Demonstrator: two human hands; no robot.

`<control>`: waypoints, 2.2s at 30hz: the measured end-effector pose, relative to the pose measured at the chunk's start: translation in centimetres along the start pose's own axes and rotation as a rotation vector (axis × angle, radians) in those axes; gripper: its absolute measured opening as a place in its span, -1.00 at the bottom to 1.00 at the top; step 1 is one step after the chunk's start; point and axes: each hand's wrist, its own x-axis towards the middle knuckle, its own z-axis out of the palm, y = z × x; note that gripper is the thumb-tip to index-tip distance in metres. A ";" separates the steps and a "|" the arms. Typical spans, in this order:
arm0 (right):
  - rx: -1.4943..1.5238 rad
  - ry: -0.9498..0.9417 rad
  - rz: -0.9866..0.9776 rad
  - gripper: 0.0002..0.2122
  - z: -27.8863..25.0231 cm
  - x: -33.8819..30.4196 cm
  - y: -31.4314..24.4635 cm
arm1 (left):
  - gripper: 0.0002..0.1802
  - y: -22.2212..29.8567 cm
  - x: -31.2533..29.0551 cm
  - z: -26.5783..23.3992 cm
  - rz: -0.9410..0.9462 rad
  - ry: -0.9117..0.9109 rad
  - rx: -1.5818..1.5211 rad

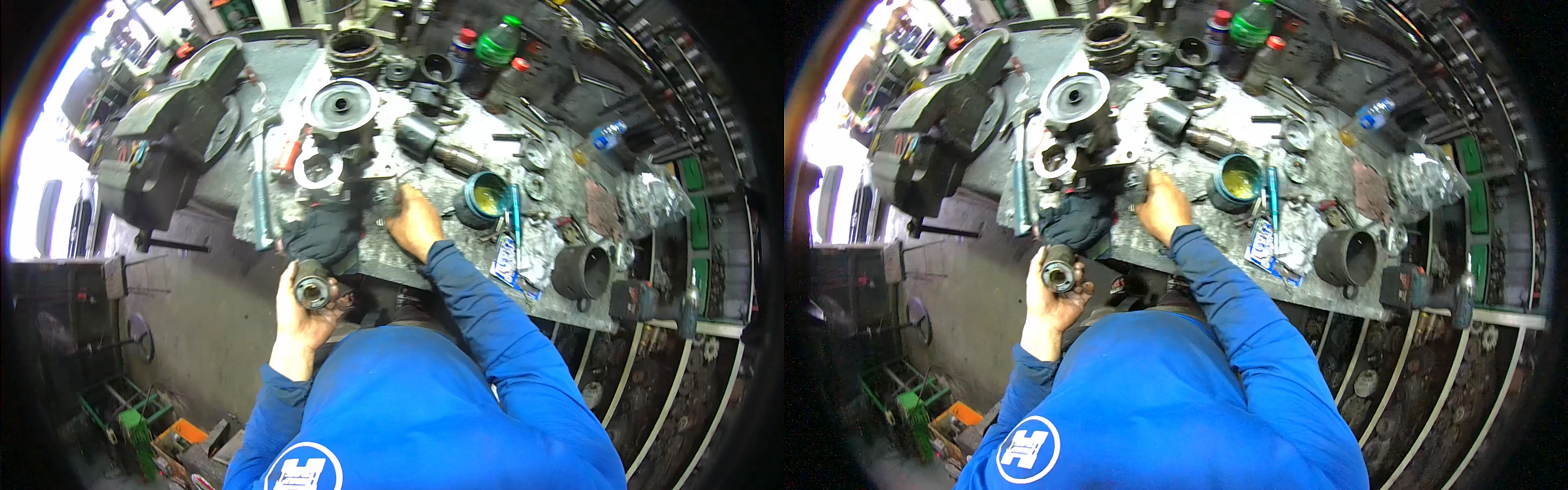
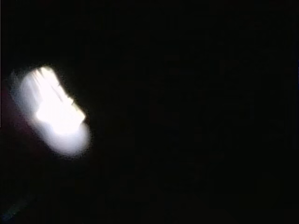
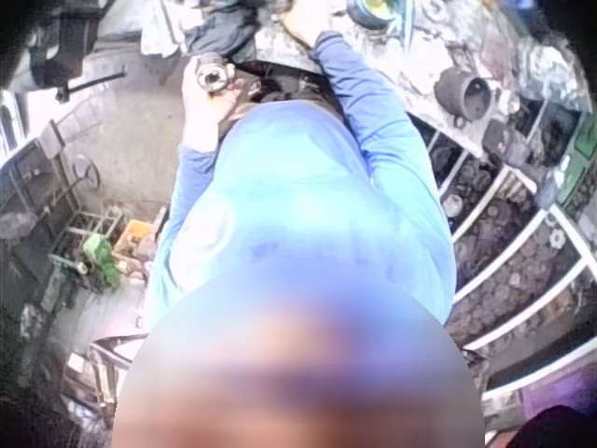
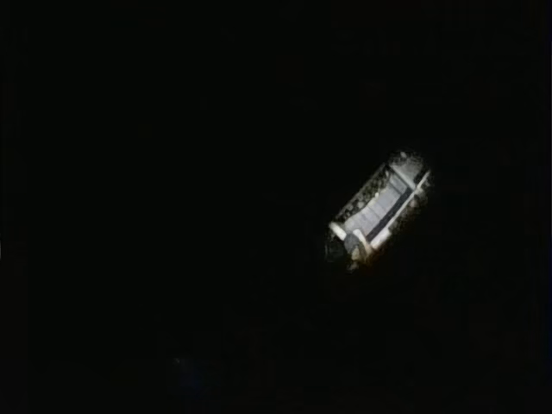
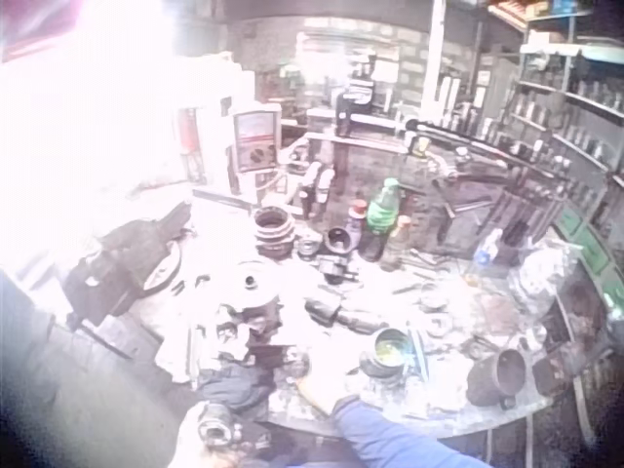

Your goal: The person cleans a cylindrical metal part with a rag, then uses a small brush to apply grease to its interior. They insert a small metal ring into the part, rotate it, and continue greasing the interior. The person then picks up a larger cylindrical assembly and applies grease to its interior with the brush.

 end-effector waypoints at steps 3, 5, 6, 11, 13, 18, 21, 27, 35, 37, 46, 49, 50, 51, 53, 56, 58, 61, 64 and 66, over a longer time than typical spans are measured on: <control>0.285 0.048 -0.023 -0.80 -1.5 -2.6 0.3 | -0.48 -0.4 0.1 0.6 0.029 0.047 0.043; 0.430 0.060 0.026 -0.79 -4.3 -6.3 1.7 | -0.48 -0.6 0.3 1.0 0.030 0.062 0.063; 0.518 0.142 -0.077 -0.79 -5.8 -8.1 2.7 | -0.46 -0.6 0.3 1.1 0.030 0.074 0.070; -0.070 0.526 0.188 -0.80 -16.1 -11.7 15.2 | -0.41 -1.3 1.4 1.6 -0.007 0.050 0.079; -0.258 0.388 0.197 -0.81 -16.1 -10.6 19.4 | -0.40 -1.8 2.0 2.1 -0.027 0.058 0.089; -0.025 0.221 0.224 -0.83 -14.7 -10.5 24.2 | -0.40 -3.1 2.5 4.2 0.052 0.116 0.085; -0.013 0.356 0.380 -0.75 -14.3 -10.4 23.9 | -0.40 -3.9 2.2 5.0 -0.010 0.076 0.101; -0.191 0.513 0.251 -0.88 -11.0 -11.3 21.0 | -0.41 -5.4 1.0 4.5 -0.004 0.093 0.091; 0.164 0.276 0.512 -0.72 -13.2 -10.3 24.1 | -0.51 -5.0 0.8 4.5 0.009 0.124 0.050; 0.146 0.193 0.554 -0.59 -13.1 -9.5 24.5 | -0.47 -4.9 0.8 4.7 -0.010 0.164 0.055; 0.066 0.190 0.500 -0.84 -14.5 -9.4 23.6 | -0.48 -2.3 1.0 4.5 -0.104 -0.035 0.025; -0.473 0.323 0.296 -0.77 -11.7 -10.1 22.2 | -0.46 -1.3 1.0 4.5 -0.081 -0.040 0.006; -0.517 0.309 0.207 -0.75 -11.1 -10.3 21.9 | -0.47 -1.1 0.9 4.5 -0.072 -0.002 -0.016; -0.428 0.357 0.264 -0.77 -11.1 -10.2 21.8 | -0.47 -0.9 0.9 4.5 -0.063 0.010 -0.021; -0.194 0.343 0.376 -0.77 -11.7 -10.2 21.7 | -0.47 -0.7 0.9 4.4 -0.046 0.022 -0.042; -0.014 0.344 0.506 -0.74 -14.7 -10.6 20.8 | -0.48 -0.6 1.1 4.3 -0.094 0.016 -0.057; -0.001 0.481 0.469 -0.80 -16.0 -11.9 18.3 | -0.49 -0.7 1.3 4.2 -0.099 -0.004 -0.072; 0.341 0.551 0.133 -0.86 -15.6 -13.4 10.9 | -0.49 -1.5 1.8 4.3 -0.135 -0.011 -0.076; 0.788 0.204 0.073 -0.73 -12.4 -15.5 2.2 | -0.50 -2.9 2.2 4.6 -0.179 -0.007 -0.035; 0.710 0.071 -0.109 -0.74 -10.5 -15.5 -1.9 | -0.53 -3.9 2.3 4.8 -0.205 -0.006 -0.002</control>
